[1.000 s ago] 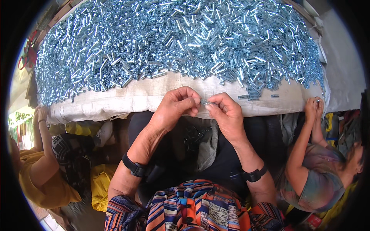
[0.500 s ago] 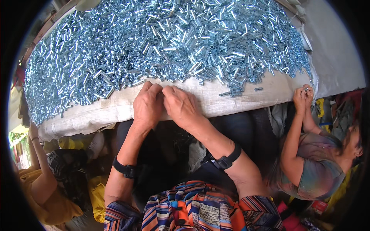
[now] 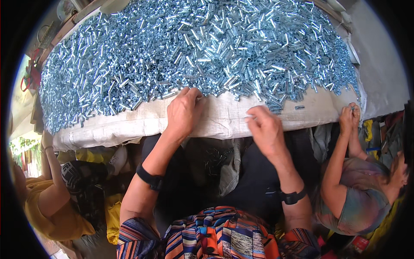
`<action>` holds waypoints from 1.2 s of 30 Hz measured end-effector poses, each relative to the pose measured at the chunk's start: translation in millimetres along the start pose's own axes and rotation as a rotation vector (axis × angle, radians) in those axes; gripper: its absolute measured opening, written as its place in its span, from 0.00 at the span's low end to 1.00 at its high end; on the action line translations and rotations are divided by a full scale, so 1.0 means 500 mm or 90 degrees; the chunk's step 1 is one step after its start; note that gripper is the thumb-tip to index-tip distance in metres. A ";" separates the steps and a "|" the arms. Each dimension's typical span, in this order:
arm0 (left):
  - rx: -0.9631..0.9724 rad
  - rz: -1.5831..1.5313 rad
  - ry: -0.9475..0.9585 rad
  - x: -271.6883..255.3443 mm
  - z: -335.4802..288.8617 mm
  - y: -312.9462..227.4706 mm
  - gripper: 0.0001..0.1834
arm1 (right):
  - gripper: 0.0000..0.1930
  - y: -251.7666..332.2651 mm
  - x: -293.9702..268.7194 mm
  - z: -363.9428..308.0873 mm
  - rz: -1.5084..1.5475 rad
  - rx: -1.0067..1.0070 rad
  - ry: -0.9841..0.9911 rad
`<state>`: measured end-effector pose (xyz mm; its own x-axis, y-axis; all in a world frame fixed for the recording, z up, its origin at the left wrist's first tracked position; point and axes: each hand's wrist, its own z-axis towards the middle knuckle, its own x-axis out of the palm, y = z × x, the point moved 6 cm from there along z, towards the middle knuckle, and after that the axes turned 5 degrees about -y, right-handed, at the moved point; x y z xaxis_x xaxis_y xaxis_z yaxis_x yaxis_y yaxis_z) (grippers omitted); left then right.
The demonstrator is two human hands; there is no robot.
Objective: Sorting and inspecting small metal components on a shared work surface.
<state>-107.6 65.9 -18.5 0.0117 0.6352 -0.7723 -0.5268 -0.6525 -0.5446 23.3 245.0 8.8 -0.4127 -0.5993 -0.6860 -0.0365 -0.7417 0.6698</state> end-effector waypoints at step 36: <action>-0.296 -0.866 0.190 -0.011 -0.090 -0.024 0.06 | 0.09 0.062 0.123 -0.012 0.579 0.218 0.175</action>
<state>-63.2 51.8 -22.3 0.4660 0.7865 0.4053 0.3486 0.2578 -0.9011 2.2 183.2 -14.2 -0.1914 -0.9750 0.1125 -0.0898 0.1316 0.9872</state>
